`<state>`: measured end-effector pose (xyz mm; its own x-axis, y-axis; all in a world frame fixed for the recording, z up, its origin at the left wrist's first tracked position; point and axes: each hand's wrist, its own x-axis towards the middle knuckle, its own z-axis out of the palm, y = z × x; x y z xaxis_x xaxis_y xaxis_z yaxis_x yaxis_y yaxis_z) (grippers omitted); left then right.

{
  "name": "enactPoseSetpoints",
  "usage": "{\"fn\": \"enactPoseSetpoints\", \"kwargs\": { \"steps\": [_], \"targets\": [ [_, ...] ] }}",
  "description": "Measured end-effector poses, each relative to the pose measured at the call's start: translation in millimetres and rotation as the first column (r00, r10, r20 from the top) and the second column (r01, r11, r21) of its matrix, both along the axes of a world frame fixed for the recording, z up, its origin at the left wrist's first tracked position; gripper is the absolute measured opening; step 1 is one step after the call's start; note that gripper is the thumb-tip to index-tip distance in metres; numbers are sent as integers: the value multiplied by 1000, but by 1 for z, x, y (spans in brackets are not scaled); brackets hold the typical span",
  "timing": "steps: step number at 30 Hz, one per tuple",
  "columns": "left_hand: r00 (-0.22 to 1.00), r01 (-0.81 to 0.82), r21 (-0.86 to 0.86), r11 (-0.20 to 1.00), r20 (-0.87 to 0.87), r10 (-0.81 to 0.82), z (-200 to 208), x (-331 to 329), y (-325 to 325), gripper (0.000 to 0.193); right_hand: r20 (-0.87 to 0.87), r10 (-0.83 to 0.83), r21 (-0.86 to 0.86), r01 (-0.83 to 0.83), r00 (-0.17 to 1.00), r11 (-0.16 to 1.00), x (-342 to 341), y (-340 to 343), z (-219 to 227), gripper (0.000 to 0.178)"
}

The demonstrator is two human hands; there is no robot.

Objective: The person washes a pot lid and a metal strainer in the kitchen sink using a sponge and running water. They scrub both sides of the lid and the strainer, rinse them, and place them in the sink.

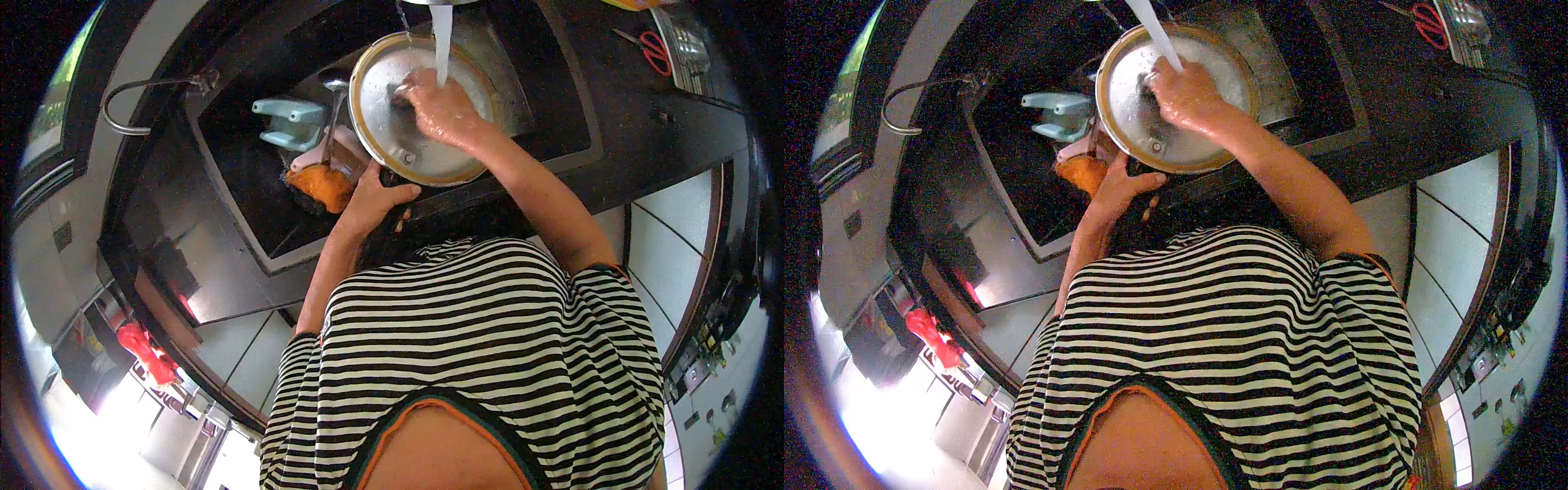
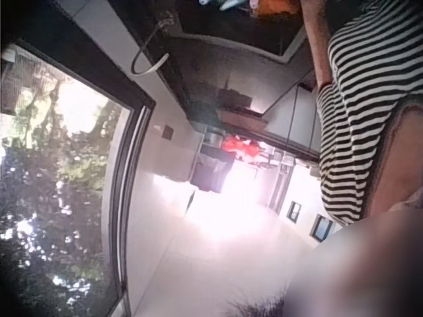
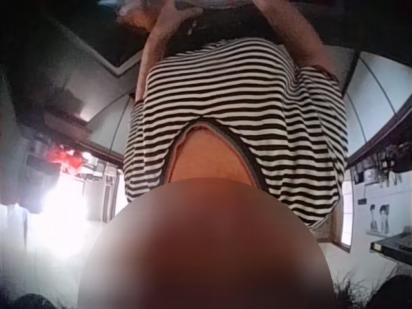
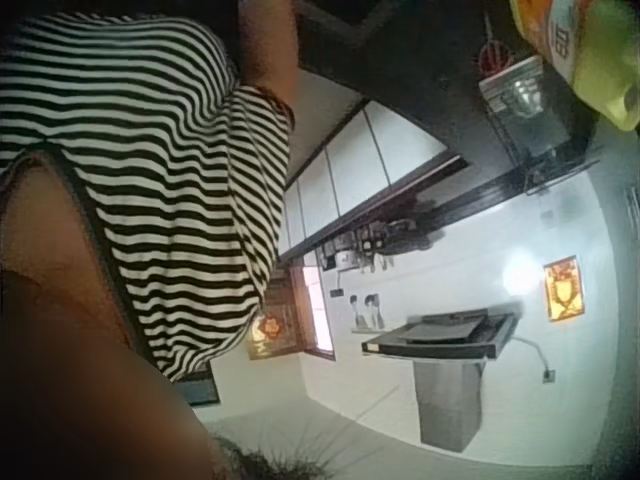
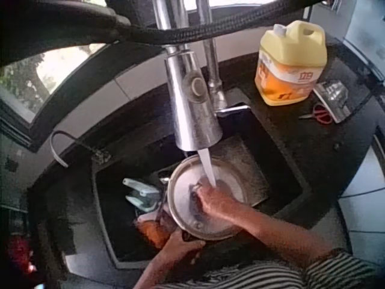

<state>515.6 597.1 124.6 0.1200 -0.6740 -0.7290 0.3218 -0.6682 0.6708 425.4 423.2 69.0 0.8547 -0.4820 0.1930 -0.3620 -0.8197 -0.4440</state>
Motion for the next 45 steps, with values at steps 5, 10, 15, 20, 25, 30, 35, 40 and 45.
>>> {"fn": "enactPoseSetpoints", "kwargs": {
  "steps": [5,10,15,20,25,30,35,40,45],
  "targets": [
    [997,-21,-1,1000,-79,21,4,-7,-5,63,-21,-414,545,358,910,758,11,-12,16,7],
    [986,-18,-22,1000,-169,14,-2,-1,-4,63,78,42,128,-51,996,990,25,16,21,22],
    [984,97,-110,989,157,-79,-8,0,-2,64,-53,-401,673,329,914,662,20,-26,16,29],
    [936,154,-33,988,325,-135,4,0,-9,73,43,18,15,-18,999,1000,27,5,17,26],
    [790,284,-128,950,593,-156,-7,11,2,73,-232,-181,-20,181,956,983,-3,-56,-1,22],
    [862,157,-115,981,501,-79,-2,6,-5,71,-437,-133,-125,87,890,988,-46,-15,-40,16],
    [856,172,-79,982,504,-110,10,9,-18,71,-216,302,562,-135,928,816,-54,25,-14,26],
    [785,215,-64,974,604,-133,6,3,-19,78,214,-95,494,-24,972,869,-49,1,41,40],
    [564,370,28,928,788,-249,-10,-4,-18,87,505,-99,86,65,858,994,-26,-8,62,50]
  ]
}}
